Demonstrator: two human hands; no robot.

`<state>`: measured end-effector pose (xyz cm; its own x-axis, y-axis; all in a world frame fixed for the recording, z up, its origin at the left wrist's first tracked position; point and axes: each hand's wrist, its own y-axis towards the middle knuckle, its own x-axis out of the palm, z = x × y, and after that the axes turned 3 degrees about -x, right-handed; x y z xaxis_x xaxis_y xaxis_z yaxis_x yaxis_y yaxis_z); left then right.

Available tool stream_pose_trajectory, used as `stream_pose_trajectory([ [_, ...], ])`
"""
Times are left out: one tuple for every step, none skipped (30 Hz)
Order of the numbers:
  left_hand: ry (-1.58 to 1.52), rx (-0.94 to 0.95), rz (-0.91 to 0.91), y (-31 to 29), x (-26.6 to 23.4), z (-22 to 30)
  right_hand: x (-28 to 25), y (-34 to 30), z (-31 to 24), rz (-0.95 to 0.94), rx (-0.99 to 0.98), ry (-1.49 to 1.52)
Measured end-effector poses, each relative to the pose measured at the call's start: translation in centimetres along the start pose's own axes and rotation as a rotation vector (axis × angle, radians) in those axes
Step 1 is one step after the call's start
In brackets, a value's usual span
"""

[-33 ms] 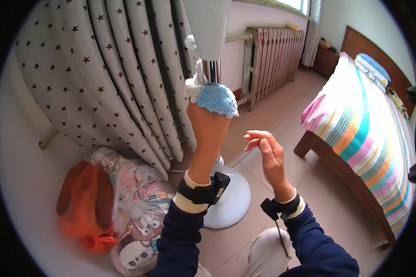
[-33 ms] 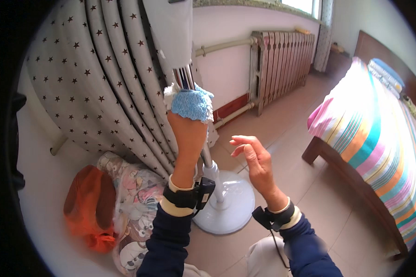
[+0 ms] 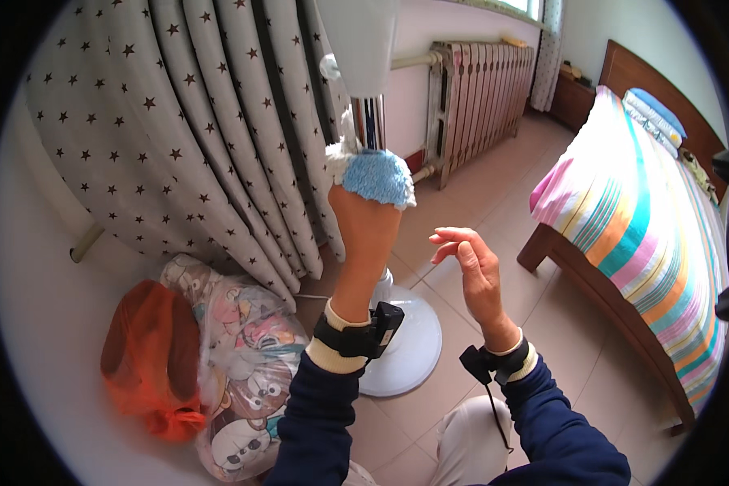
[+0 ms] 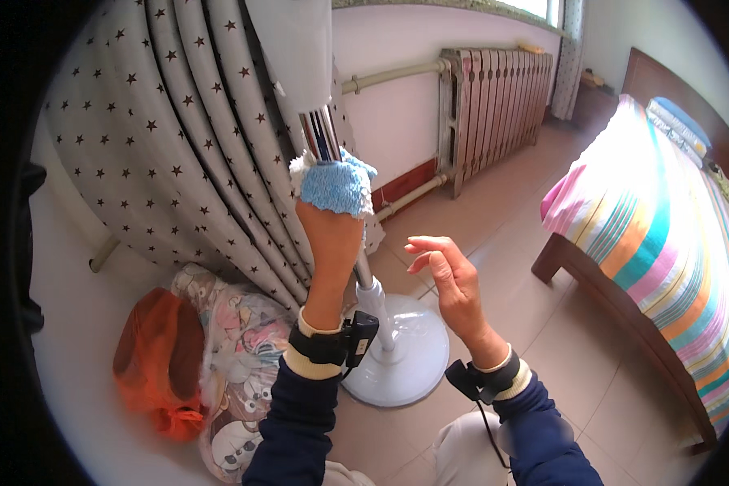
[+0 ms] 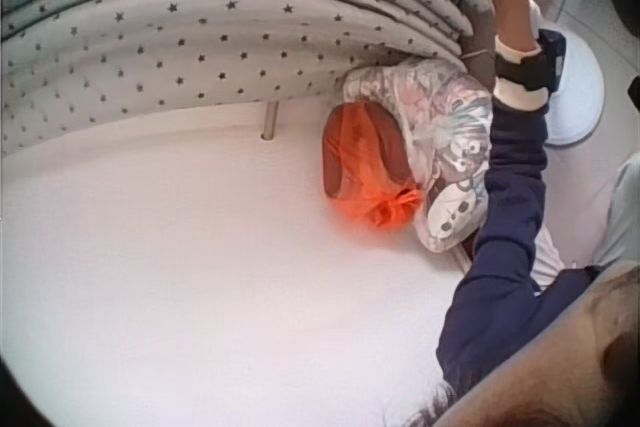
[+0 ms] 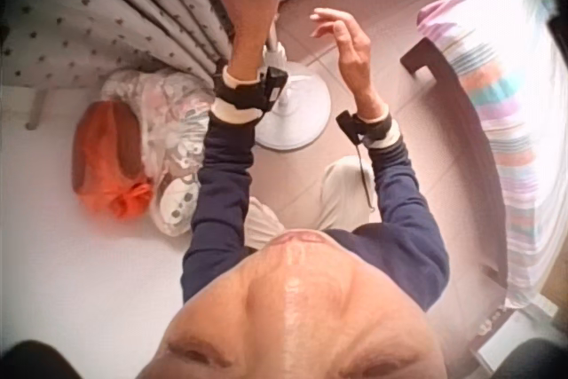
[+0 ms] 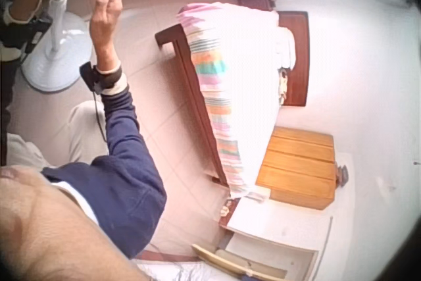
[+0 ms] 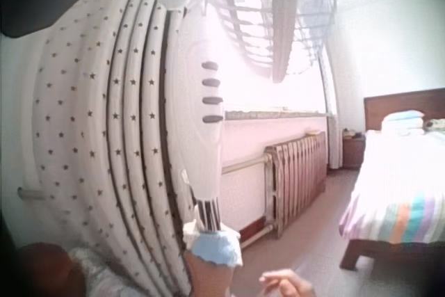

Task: The person wipes the white pedestal fan with a blue cloth, cleaning the head, grille, stand, and base. The person then wraps the power cord around the stand.

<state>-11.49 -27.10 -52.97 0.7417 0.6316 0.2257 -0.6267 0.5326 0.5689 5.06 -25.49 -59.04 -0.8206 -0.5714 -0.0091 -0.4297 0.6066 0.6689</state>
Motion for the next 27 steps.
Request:
stream_pose_trajectory([
  [-0.101,0.066,-0.006,-1.1,-0.3,-1.4,-0.2,-0.5,0.2,-0.007,0.034,0.001],
  [-0.010,0.067,0.004,-2.1,-0.8,-2.6,-0.4,-1.0,0.2,-0.017,0.040,-0.011],
  [0.075,0.070,0.018,-3.1,-1.2,-3.8,-0.5,-1.5,0.4,-0.023,0.059,0.001],
  [0.162,0.073,0.034,-4.1,-1.7,-4.8,-0.6,-1.8,0.5,-0.028,0.070,0.008],
  [0.055,-0.080,0.038,-5.4,-2.0,-5.7,-0.6,-2.1,0.6,-0.039,0.080,0.011],
  [0.089,-0.037,0.021,-6.2,-2.4,-6.4,-0.6,-2.4,0.7,-0.036,0.085,0.015],
  [0.124,0.004,0.003,-6.9,-2.8,-7.0,-0.7,-2.5,0.7,-0.041,0.089,0.010],
  [0.166,0.006,-0.019,-7.5,-3.2,-7.5,-0.7,-2.7,0.8,-0.044,0.091,-0.002],
  [0.200,0.070,-0.024,-7.9,-3.4,-7.9,-0.7,-2.9,0.8,-0.047,0.106,0.014],
  [0.133,-0.022,-0.058,-8.2,-3.6,-8.2,-0.8,-3.0,0.8,-0.053,0.111,0.019],
  [0.061,-0.115,-0.085,-8.4,-3.8,-8.4,-0.9,-3.1,0.8,-0.056,0.112,0.015],
  [-0.035,-0.177,-0.119,-8.5,-4.1,-8.5,-1.0,-3.2,0.8,-0.064,0.118,0.028],
  [0.165,-0.157,-0.124,-8.4,-4.5,-8.6,-1.0,-3.4,0.8,-0.068,0.126,0.030],
  [0.175,-0.053,-0.089,-8.4,-5.0,-8.5,-1.1,-3.5,0.8,-0.075,0.128,0.027],
  [0.194,0.029,-0.064,-8.3,-5.6,-8.3,-1.2,-3.6,0.8,-0.072,0.142,0.051],
  [0.210,0.110,-0.039,-8.2,-6.2,-8.0,-1.3,-3.7,0.9,-0.070,0.148,0.064],
  [0.461,0.361,0.035,-8.1,-7.0,-7.8,-1.3,-3.8,0.9,-0.073,0.150,0.070],
  [0.498,0.337,0.082,-8.5,-7.5,-7.5,-1.3,-3.9,0.9,-0.087,0.155,0.053],
  [0.371,0.252,0.108,-8.8,-8.1,-7.2,-1.3,-4.1,0.9,-0.104,0.156,0.035],
  [0.011,-0.061,0.100,-9.8,-8.4,-6.9,-1.2,-4.1,0.9,-0.112,0.147,0.009],
  [-0.138,-0.138,0.084,-10.0,-8.8,-6.6,-1.0,-4.2,0.8,-0.129,0.164,0.016],
  [-0.013,-0.064,0.090,-10.3,-8.9,-6.4,-0.8,-4.3,0.7,-0.139,0.176,0.018],
  [0.114,0.009,0.098,-10.6,-9.1,-6.2,-0.5,-4.3,0.6,-0.157,0.188,0.009],
  [0.253,0.055,0.091,-10.8,-9.1,-6.0,-0.2,-4.3,0.4,-0.160,0.191,0.023],
  [0.314,0.130,0.063,-11.2,-9.2,-5.6,0.1,-4.2,0.2,-0.169,0.197,0.025],
  [0.248,0.082,0.064,-11.5,-9.2,-5.3,0.3,-4.1,0.0,-0.179,0.205,0.026],
  [0.181,0.033,0.065,-11.7,-9.1,-5.0,0.6,-3.9,-0.2,-0.196,0.178,0.006],
])
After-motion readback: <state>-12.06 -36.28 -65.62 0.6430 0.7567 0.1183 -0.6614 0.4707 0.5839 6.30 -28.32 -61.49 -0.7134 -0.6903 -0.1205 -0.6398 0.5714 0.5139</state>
